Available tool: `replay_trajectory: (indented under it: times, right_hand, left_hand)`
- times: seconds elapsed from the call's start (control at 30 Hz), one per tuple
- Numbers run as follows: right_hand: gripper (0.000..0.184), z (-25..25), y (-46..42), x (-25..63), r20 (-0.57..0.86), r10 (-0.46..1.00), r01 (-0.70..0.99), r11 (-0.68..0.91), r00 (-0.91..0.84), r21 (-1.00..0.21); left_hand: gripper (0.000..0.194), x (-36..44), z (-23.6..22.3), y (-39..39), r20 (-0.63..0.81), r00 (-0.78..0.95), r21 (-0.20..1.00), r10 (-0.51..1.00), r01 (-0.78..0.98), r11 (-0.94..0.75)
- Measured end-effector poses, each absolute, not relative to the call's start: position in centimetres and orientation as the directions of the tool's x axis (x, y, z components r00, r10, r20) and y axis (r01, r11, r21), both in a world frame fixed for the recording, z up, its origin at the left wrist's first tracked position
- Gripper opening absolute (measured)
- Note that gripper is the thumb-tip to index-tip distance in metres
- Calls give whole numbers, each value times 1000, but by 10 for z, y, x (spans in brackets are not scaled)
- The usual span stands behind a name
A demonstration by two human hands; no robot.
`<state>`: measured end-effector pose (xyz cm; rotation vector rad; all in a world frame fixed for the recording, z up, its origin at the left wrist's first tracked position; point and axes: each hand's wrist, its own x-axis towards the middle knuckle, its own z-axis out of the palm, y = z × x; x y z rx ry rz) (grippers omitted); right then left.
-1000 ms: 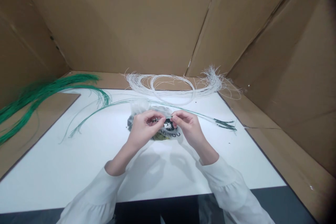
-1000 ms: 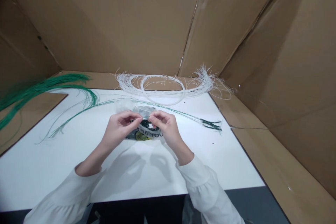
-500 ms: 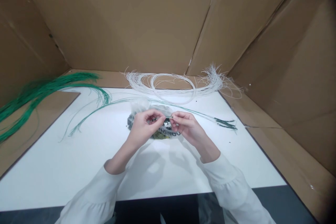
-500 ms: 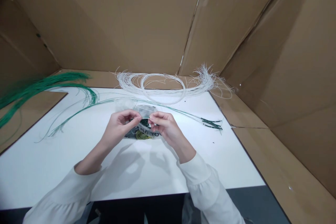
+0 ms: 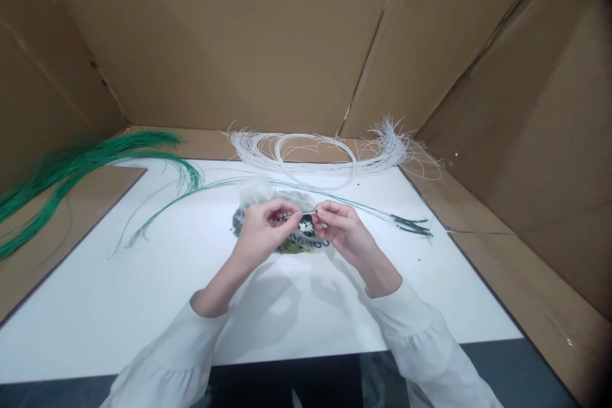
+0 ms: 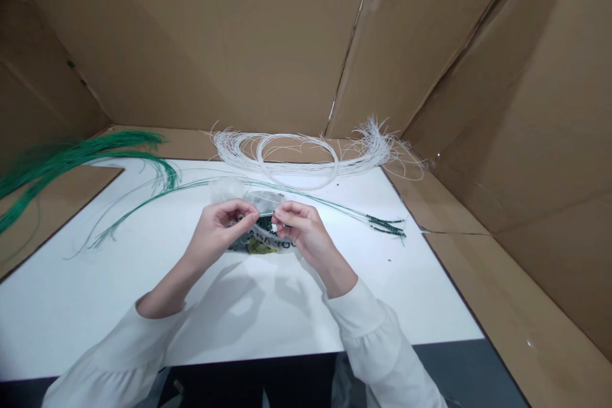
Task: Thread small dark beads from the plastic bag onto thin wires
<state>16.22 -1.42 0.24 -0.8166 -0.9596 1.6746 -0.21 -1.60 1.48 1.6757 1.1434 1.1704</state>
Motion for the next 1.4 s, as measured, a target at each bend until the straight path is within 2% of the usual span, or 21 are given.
replay_trajectory:
  times: [0.53,0.97,1.4]
  right_hand:
    - [13,3,-15,161,-66,970,-424,-164,-236,-891]
    - [12,-1,-16,158,68,993,-371,27,-98,-928]
    - [16,-2,-17,156,107,992,-337,79,-67,-938]
  left_hand:
    - [15,-2,12,-17,310,166,893,936,288,-346]
    - [11,4,12,-21,472,122,788,873,386,-480]
    - [12,8,10,-24,471,104,796,876,378,-473]
